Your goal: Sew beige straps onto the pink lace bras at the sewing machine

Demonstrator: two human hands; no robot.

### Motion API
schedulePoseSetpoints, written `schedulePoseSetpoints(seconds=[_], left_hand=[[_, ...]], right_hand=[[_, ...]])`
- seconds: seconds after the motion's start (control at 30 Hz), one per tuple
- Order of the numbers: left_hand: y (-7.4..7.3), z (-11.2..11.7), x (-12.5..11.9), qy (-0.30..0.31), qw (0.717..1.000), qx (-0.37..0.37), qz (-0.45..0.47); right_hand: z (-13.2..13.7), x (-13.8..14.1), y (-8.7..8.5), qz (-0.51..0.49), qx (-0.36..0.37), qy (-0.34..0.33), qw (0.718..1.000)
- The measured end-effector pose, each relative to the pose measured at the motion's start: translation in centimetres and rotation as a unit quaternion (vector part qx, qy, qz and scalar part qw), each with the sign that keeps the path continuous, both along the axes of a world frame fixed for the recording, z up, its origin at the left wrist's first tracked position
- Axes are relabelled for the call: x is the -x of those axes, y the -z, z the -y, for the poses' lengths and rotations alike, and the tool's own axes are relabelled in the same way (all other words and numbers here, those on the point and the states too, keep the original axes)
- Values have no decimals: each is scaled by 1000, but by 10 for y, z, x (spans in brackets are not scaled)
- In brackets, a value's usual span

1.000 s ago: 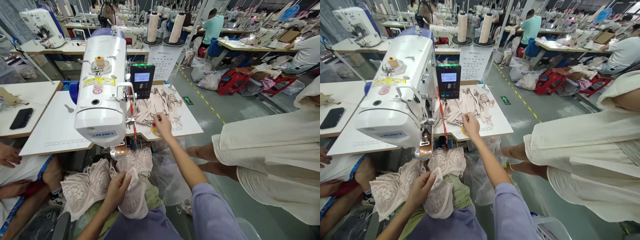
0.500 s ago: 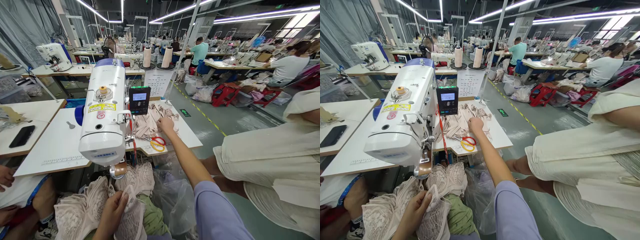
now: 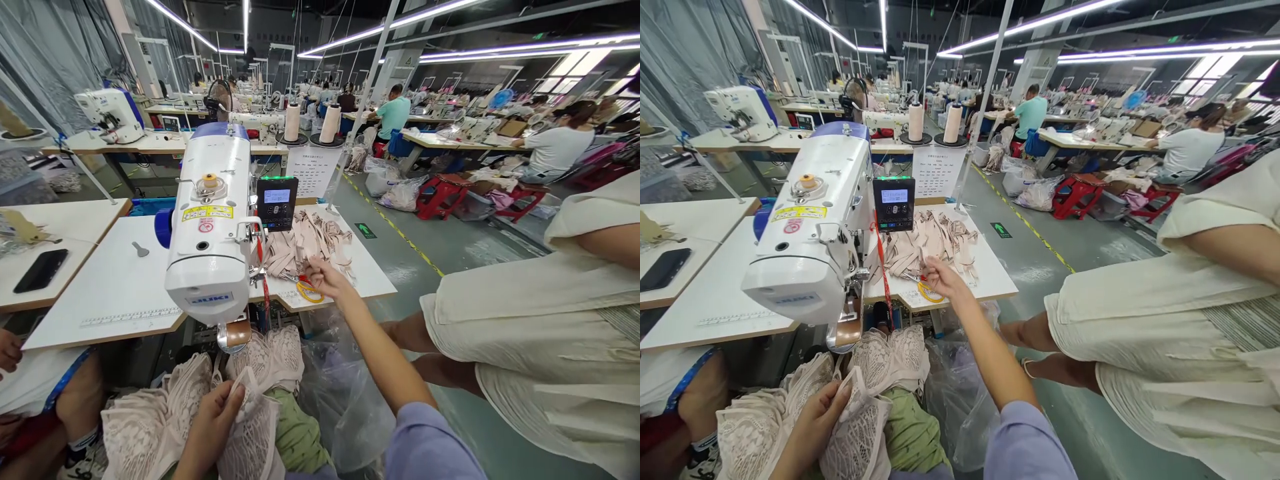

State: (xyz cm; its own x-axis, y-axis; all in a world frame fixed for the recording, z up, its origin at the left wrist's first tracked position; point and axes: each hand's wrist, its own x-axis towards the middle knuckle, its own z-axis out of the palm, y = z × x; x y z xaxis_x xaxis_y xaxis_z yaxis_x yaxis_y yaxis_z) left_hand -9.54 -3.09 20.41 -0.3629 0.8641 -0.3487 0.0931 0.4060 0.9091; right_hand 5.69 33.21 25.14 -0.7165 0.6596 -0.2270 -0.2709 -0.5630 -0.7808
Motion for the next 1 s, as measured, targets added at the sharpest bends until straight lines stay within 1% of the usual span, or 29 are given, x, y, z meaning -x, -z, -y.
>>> schedulePoseSetpoints(seconds=[0.1,0.17,0.2,0.23,0.3,0.37,0.4,0.43,0.47,0.5,0.53,0.6,0.67,0.7,0.77,0.8,0.87,0.93,1.0], left_hand=[[-9,-1,3,-9,999,-11,47],[-21,-1,6,-16,996,-17,85],[-27,-1,7,-19,995,-19,98],[-34,-1,8,-22,994,-23,101],[-48,-1,10,-22,996,-31,75],[-58,-2,10,8,999,-33,34],[-60,-3,10,43,998,-24,28],[-59,-4,10,77,996,-16,42],[-56,-5,10,105,992,-5,69],[-51,-5,10,120,988,5,100],[-46,-4,9,123,984,11,125],[-38,-1,7,117,983,16,139],[-36,4,3,106,990,5,98],[-36,6,0,98,993,-5,59],[-39,9,-5,84,996,-20,-28],[-40,10,-7,82,994,-24,-65],[-41,12,-10,87,989,-23,-116],[-42,12,-12,99,986,-23,-135],[-42,12,-13,93,985,-21,-146]], right_hand=[[62,3,9,-42,13,-31,999],[107,6,16,-62,4,-56,996],[129,8,20,-71,-12,-76,995],[150,9,22,-81,-52,-101,990],[183,9,25,-81,-138,-132,978],[206,8,25,-63,-203,-137,967],[213,7,27,-51,-218,-134,965],[219,7,30,-40,-220,-131,966],[223,7,34,-29,-207,-128,970],[227,8,40,-19,-177,-125,976],[230,9,47,-12,-132,-124,983],[240,8,59,5,-11,-128,992],[251,4,68,22,99,-172,980],[256,1,71,30,136,-208,968],[263,-4,75,35,167,-270,948],[265,-5,76,34,169,-280,944],[264,-5,75,40,165,-254,952],[258,-2,72,64,162,-196,965],[246,-1,66,87,149,-120,978]])
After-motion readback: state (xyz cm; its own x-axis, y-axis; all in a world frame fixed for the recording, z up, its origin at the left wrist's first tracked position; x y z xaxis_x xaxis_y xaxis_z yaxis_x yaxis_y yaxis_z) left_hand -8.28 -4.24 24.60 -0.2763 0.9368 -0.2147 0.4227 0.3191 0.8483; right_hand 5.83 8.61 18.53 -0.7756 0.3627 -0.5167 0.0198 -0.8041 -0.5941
